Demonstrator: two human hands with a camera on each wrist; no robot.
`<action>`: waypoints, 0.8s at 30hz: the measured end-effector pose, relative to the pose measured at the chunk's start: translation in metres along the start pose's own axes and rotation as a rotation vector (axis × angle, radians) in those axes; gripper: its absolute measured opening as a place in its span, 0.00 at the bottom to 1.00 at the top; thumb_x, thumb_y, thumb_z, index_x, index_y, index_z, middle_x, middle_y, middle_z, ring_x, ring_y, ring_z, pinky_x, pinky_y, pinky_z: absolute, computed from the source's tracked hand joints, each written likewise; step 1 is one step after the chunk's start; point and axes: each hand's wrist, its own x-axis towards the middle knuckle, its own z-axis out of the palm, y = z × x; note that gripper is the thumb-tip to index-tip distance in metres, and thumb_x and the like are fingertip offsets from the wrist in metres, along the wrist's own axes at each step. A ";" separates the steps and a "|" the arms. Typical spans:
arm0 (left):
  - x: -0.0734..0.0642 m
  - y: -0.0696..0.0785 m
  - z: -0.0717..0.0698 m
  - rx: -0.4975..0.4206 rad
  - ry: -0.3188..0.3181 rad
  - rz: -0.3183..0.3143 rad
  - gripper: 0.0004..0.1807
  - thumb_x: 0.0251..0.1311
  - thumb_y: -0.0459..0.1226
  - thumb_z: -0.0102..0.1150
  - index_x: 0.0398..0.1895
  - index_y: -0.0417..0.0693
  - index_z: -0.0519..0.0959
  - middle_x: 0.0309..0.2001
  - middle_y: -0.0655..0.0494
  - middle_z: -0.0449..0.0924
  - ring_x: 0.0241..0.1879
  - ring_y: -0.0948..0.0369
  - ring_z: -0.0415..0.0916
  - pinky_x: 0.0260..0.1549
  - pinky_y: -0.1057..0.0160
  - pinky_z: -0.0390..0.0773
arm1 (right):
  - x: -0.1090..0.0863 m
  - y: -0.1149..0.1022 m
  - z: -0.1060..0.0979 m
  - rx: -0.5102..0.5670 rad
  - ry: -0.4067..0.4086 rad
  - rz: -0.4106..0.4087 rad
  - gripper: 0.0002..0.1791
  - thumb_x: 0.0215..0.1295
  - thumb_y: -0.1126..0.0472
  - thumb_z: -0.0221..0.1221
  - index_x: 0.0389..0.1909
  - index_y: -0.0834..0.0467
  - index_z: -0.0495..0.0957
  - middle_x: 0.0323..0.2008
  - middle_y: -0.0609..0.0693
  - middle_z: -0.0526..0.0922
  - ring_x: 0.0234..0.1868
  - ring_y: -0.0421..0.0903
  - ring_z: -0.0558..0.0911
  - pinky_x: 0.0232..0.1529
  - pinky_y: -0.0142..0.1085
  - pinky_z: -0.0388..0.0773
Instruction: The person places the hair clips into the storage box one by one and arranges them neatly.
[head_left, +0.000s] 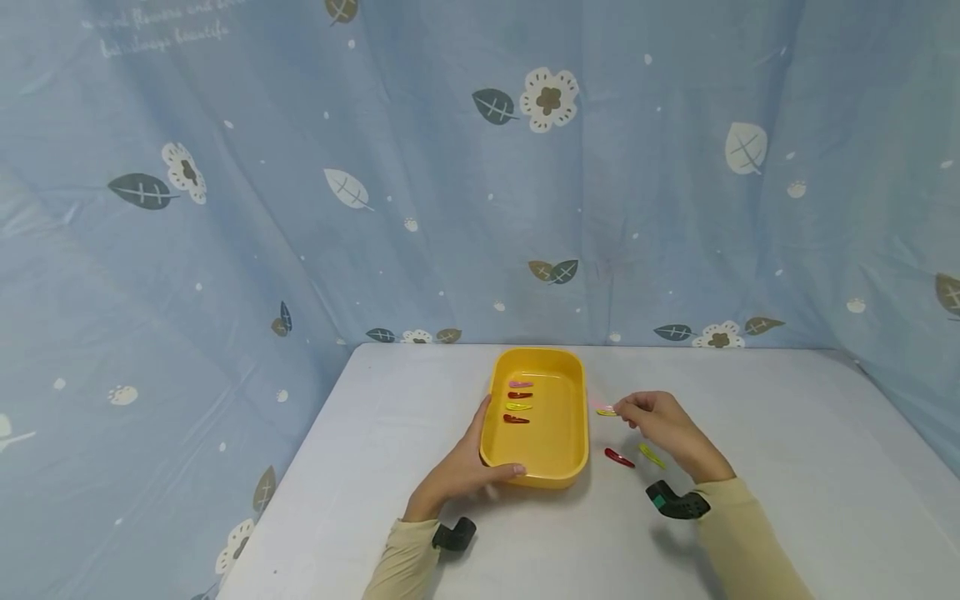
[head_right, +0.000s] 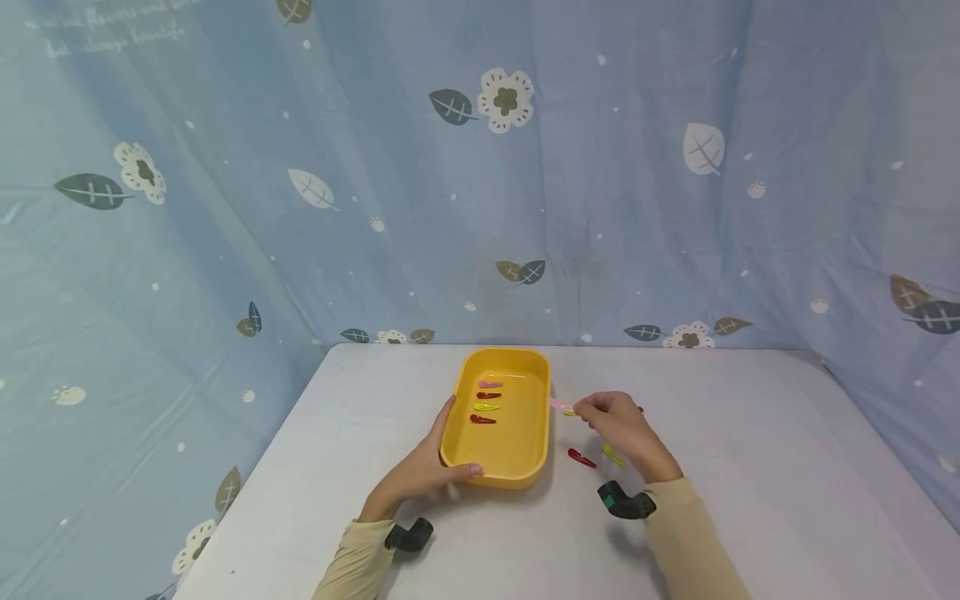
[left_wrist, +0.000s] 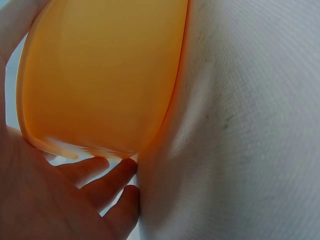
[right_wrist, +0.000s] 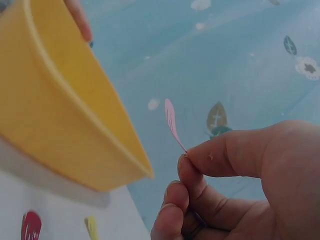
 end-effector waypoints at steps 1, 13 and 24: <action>0.000 0.000 0.000 -0.002 -0.001 0.002 0.71 0.50 0.58 0.78 0.85 0.67 0.32 0.84 0.53 0.49 0.77 0.52 0.60 0.78 0.38 0.56 | 0.000 -0.002 0.001 0.007 -0.002 -0.008 0.24 0.77 0.46 0.54 0.54 0.64 0.79 0.45 0.59 0.79 0.47 0.54 0.74 0.45 0.40 0.75; 0.000 0.003 0.000 -0.021 -0.011 0.001 0.71 0.50 0.57 0.78 0.85 0.66 0.32 0.83 0.52 0.51 0.75 0.54 0.62 0.79 0.39 0.56 | -0.001 -0.027 0.009 0.036 -0.036 -0.040 0.20 0.77 0.47 0.55 0.46 0.61 0.81 0.34 0.51 0.76 0.41 0.50 0.74 0.43 0.41 0.71; -0.001 0.003 0.000 -0.022 -0.008 -0.002 0.72 0.50 0.57 0.78 0.85 0.65 0.32 0.83 0.52 0.52 0.73 0.54 0.64 0.79 0.39 0.56 | 0.007 -0.046 0.017 0.094 -0.050 -0.073 0.19 0.76 0.51 0.56 0.49 0.65 0.81 0.37 0.52 0.77 0.40 0.48 0.75 0.47 0.39 0.76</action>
